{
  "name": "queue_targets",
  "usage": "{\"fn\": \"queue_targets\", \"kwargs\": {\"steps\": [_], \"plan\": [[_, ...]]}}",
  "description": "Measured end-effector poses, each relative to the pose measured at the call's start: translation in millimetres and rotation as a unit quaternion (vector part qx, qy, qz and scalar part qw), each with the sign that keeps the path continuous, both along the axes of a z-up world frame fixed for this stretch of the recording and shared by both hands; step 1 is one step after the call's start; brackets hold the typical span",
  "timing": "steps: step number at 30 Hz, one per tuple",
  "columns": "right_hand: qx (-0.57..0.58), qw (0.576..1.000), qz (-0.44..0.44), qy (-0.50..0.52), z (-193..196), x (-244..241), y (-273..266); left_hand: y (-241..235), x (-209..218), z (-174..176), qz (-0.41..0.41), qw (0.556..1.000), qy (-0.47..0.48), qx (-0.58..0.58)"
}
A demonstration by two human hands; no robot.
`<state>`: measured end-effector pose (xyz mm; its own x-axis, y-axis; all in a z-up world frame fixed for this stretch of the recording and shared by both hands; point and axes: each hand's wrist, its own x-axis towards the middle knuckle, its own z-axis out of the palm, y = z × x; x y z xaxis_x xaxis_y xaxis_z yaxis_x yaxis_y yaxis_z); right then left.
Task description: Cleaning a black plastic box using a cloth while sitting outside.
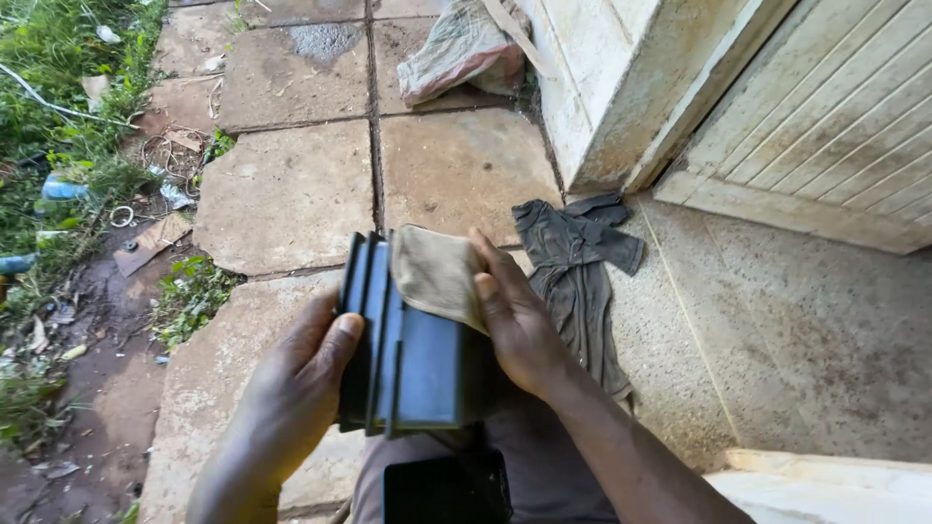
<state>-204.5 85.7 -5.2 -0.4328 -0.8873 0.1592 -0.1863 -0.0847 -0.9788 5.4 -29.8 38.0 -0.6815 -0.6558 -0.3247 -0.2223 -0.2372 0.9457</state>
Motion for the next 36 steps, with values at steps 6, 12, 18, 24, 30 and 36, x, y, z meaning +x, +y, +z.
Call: {"fn": "queue_targets", "kwargs": {"steps": [6, 12, 18, 24, 30, 36], "plan": [[0.044, 0.969, -0.051, 0.239, 11, 3, -33, -16, -3, -8, 0.104, 0.903, -0.206, -0.362], [0.023, 0.963, -0.052, 0.265, -23, -5, -38, -34, -11, -7, 0.112, 0.970, -0.107, -0.186], [-0.012, 0.986, -0.086, 0.141, -54, -23, -33, -35, -22, 2, 0.066, 0.973, -0.097, -0.197], [0.120, 0.971, -0.189, 0.089, -44, -30, -35, -46, -23, -12, 0.056, 0.985, -0.070, -0.144], [-0.170, 0.952, -0.138, -0.213, 8, -8, 3, -70, 23, -88, 0.145, 0.989, 0.028, -0.024], [-0.173, 0.969, 0.042, 0.169, 24, 27, 6, -41, 19, -145, 0.261, 0.925, 0.149, 0.232]]}}
